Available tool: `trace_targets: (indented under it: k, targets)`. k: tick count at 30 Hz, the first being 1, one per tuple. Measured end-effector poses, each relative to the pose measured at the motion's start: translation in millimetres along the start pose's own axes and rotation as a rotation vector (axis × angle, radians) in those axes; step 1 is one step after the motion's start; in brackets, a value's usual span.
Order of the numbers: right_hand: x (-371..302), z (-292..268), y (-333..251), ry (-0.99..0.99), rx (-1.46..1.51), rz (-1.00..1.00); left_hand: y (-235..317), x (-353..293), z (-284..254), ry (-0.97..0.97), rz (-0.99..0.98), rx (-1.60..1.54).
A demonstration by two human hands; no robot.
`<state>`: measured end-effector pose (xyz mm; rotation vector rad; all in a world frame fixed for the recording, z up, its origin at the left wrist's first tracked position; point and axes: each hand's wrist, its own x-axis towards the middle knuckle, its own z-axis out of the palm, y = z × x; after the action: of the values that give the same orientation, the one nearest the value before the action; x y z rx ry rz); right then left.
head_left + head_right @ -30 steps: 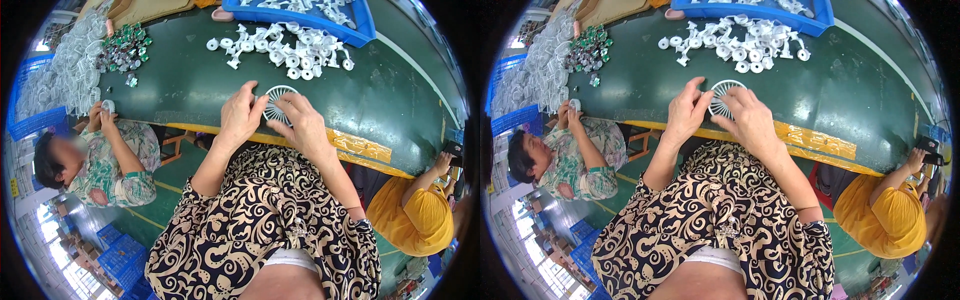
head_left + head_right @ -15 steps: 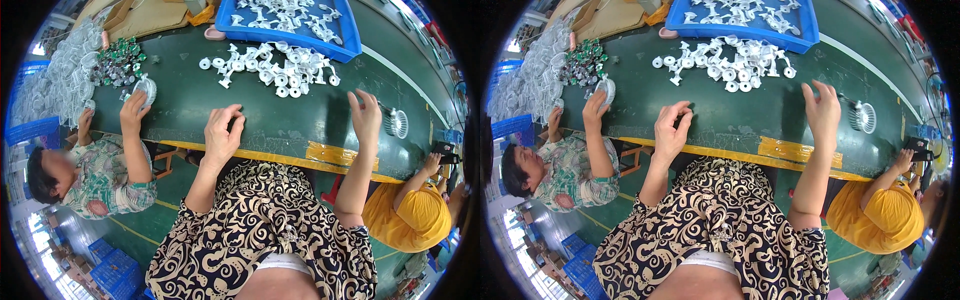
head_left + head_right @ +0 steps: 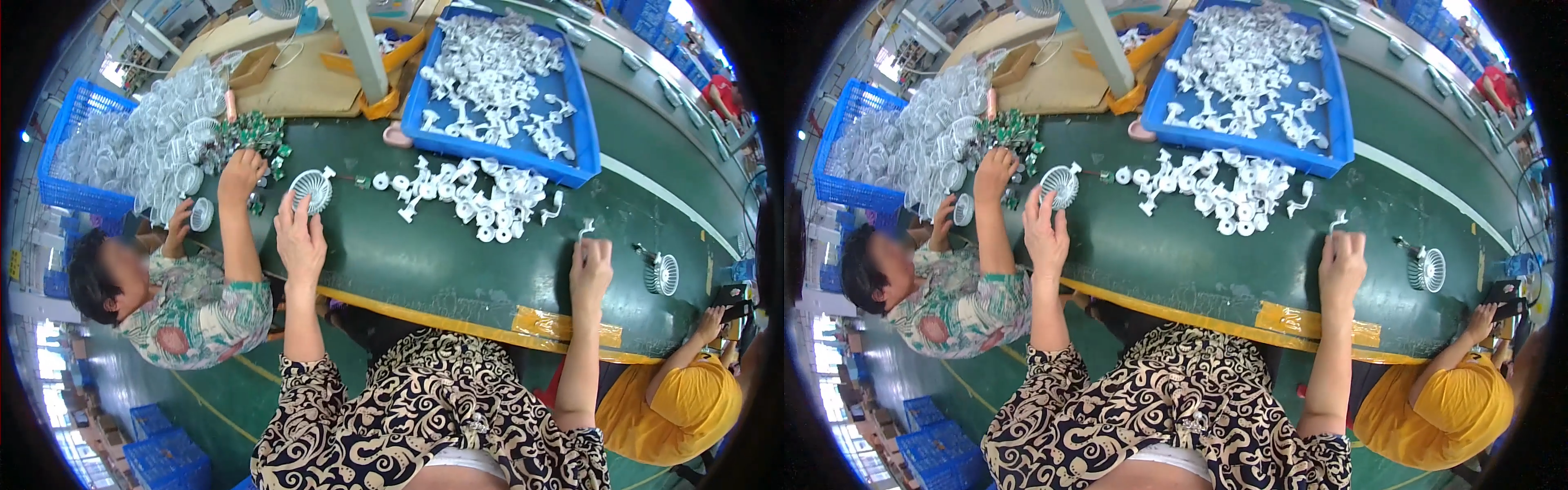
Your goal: The person assembles small fan components by hand, attaching plastic brackets and connectors onto fan guards and placing the assembled parts on the table.
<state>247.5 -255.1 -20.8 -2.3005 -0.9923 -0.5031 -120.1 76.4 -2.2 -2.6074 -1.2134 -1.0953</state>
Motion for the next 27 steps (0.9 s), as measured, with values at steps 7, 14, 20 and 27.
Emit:
trace_targets:
  k: [7, 14, 20, 27]
  targets:
    - [-24, -11, -26, -0.016, 0.124, -0.081, 52, -13, -12, -0.38, -0.215, -0.261]
    - [-12, -10, -22, -0.09, 0.128, 0.127, 163, -42, -38, -0.847, -0.296, -0.987]
    - [-17, -12, -24, -0.104, 0.107, 0.132, 150, -39, -36, -0.755, -0.103, -0.767]
    - [-18, -21, -23, -0.172, 0.068, 0.173, 140, -42, -29, -0.734, 0.079, -0.419]
